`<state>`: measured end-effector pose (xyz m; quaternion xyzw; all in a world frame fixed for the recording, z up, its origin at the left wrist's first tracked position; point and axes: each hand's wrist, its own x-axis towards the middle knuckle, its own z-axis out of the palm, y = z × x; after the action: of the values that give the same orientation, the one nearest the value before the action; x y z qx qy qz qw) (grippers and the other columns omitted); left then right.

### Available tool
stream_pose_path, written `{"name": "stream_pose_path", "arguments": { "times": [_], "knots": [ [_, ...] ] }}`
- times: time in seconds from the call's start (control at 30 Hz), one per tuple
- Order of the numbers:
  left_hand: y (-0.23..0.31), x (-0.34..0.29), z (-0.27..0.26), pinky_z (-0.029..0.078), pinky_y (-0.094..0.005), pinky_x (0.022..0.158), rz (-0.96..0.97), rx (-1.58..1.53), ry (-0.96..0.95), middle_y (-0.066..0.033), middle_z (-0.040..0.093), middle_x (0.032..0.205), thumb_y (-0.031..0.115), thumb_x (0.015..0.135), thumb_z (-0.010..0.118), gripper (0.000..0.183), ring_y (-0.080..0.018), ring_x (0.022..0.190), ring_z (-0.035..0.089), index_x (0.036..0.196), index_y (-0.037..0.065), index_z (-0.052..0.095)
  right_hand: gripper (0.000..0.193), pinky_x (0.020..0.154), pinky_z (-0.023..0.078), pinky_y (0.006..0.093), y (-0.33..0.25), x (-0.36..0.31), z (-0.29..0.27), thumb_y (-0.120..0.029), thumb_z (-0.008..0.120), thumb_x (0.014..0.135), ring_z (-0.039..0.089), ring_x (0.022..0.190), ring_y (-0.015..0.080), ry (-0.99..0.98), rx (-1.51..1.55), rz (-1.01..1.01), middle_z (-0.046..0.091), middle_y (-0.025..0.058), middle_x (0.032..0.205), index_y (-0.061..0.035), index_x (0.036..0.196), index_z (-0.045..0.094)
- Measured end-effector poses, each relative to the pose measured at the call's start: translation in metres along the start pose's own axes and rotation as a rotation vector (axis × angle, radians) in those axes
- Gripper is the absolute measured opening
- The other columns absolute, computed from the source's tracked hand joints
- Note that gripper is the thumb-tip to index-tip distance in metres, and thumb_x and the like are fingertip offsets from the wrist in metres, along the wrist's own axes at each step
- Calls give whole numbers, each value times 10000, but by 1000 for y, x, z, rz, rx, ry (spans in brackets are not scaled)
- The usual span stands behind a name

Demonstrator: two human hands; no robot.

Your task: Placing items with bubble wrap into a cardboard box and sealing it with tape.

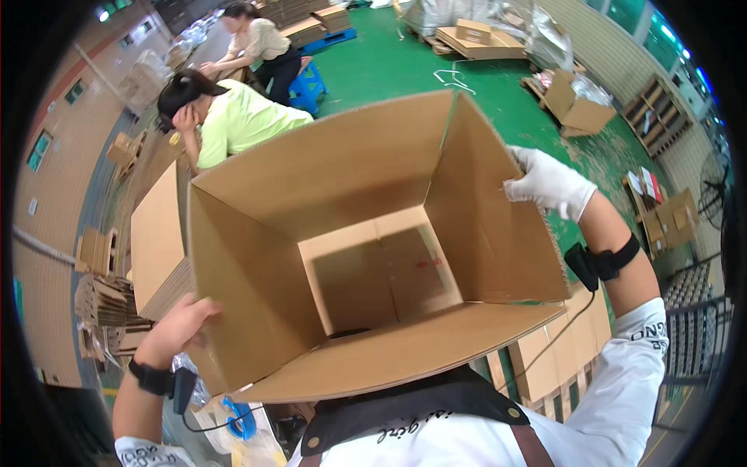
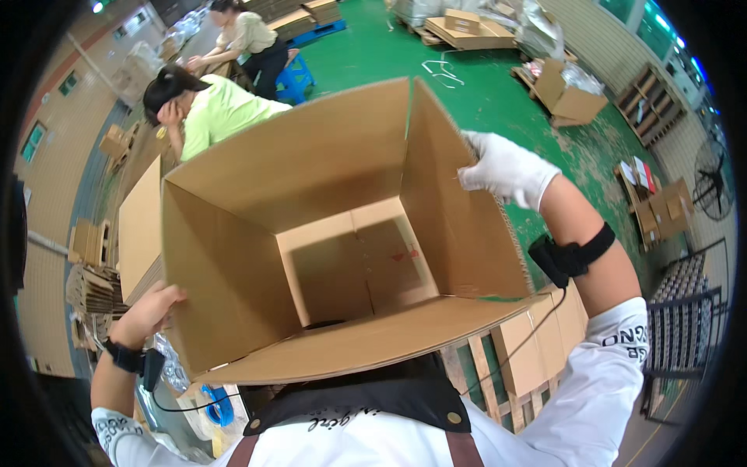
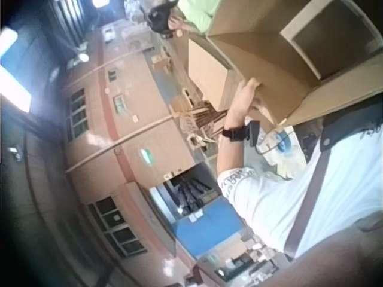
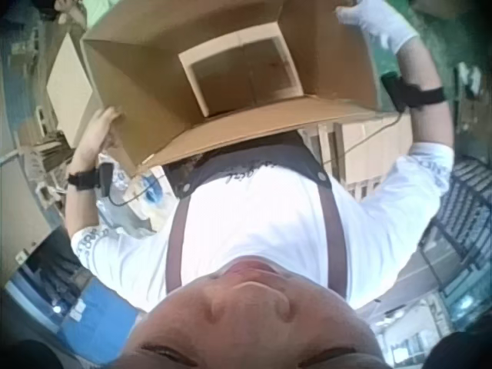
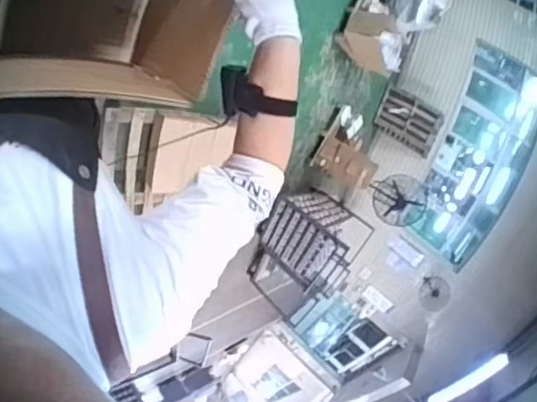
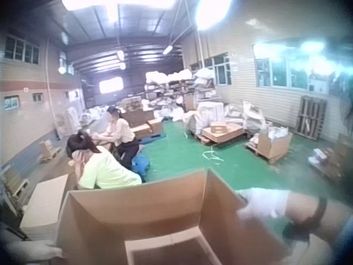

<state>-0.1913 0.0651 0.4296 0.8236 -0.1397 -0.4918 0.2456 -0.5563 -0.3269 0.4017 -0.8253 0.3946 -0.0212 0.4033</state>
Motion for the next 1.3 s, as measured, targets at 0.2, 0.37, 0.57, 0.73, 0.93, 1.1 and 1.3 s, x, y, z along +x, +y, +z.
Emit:
{"name": "stream_pose_path", "arguments": {
  "times": [0.2,0.37,0.57,0.73,0.93,1.1,1.3],
  "knots": [
    [-45,88,77,291,-350,1077,892,-169,376,-186,329,1413,-1,791,491,758,-261,1290,349,1450,-18,118,616,890,474,434,-44,24,91,-200,544,804,595,1017,421,-173,-399,65,605,319,1060,75,1331,382],
    [-19,115,193,-38,-562,1115,1260,915,103,-142,92,1565,486,900,481,741,-287,1454,34,1487,116,219,960,1065,289,549,-42,62,187,-554,468,872,254,1234,657,-450,-796,108,277,462,1333,206,1360,143],
    [-29,213,261,-6,-574,1122,1550,1059,-180,-26,90,1575,557,950,344,670,-198,1450,80,1498,207,186,712,1141,159,454,108,64,192,-258,593,831,465,1181,487,-518,-521,-746,513,377,1153,145,1332,286],
    [-35,223,250,107,-576,1125,1458,1152,-138,1,84,1574,549,952,335,652,-186,1444,97,1498,234,167,403,776,460,461,-89,87,120,-193,698,648,558,869,340,407,-711,-937,563,142,891,-60,1008,575],
    [19,94,171,407,-535,960,934,1170,-682,-212,477,1335,475,976,348,581,-367,1202,490,1321,19,451,513,962,399,488,-103,100,73,-294,690,772,549,1086,386,50,-688,-492,618,200,1102,-33,1191,552],
    [-60,-38,106,379,-542,987,713,734,-134,-182,466,1367,451,980,352,544,-331,1277,441,1377,88,425,555,1061,193,659,-26,59,79,-388,543,885,327,1347,379,-468,-1038,-663,407,161,1425,-114,1357,441],
    [-54,145,138,207,-572,1089,941,674,804,-110,331,1488,400,931,476,550,-275,1378,308,1390,105,411,524,1128,123,546,51,118,118,-386,444,953,46,1431,396,-748,-289,-336,170,124,1552,-168,1425,378]
  ]
}}
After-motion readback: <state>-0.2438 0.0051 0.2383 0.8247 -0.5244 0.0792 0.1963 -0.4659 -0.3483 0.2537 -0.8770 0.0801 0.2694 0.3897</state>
